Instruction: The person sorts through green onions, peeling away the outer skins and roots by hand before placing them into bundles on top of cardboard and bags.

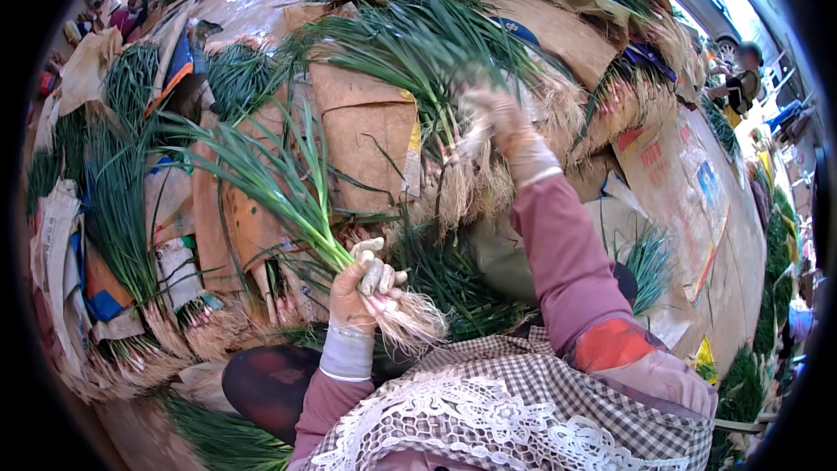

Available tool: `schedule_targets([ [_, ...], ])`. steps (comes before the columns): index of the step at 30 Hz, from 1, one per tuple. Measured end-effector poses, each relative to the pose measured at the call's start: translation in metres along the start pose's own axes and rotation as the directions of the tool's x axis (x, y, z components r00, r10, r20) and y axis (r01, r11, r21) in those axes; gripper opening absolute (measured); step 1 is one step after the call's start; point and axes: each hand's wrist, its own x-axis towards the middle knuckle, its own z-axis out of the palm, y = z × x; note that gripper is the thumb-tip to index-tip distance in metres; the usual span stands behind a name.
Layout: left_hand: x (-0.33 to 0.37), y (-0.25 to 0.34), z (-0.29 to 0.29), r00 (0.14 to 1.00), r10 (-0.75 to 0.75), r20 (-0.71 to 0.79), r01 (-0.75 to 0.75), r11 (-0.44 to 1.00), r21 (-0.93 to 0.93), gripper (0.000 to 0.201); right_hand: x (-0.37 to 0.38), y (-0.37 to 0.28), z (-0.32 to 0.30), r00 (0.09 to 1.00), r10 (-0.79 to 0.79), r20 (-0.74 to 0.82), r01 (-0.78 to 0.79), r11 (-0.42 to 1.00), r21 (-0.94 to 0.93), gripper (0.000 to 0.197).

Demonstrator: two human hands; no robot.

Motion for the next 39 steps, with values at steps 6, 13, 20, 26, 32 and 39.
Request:
schedule_targets([
  [6,0.008,-0.005,-0.009,1.000,-0.015,-0.006,0.014,0.984,-0.178,0.019,-0.033,0.016,-0.040,0.975,0.126,0.182,0.072,0.596,-0.800,0.040],
  [13,0.001,-0.003,0.008,0.995,0.098,-0.008,-0.097,0.991,0.096,0.017,-0.116,0.102,-0.043,0.954,-0.274,0.120,0.231,0.421,-0.877,0.037],
  [20,0.007,-0.012,0.006,1.000,0.008,0.011,-0.009,0.999,0.054,0.034,-0.111,0.113,-0.039,0.971,0.074,0.225,0.183,0.367,-0.912,0.033],
  [26,0.015,-0.030,-0.014,0.991,-0.100,-0.087,0.098,0.995,-0.034,0.024,-0.039,0.066,-0.041,0.975,0.140,-0.170,-0.185,0.096,-0.978,0.023],
  [32,0.014,-0.025,-0.013,0.993,-0.092,-0.072,0.089,0.995,-0.049,0.019,-0.019,0.072,-0.074,0.998,-0.050,-0.049,-0.006,0.643,-0.766,0.028],
  [39,0.013,-0.025,-0.016,0.993,-0.054,-0.104,0.053,0.999,-0.006,0.024,-0.025,0.061,-0.025,0.965,-0.140,-0.223,-0.152,0.395,-0.906,0.047],
])
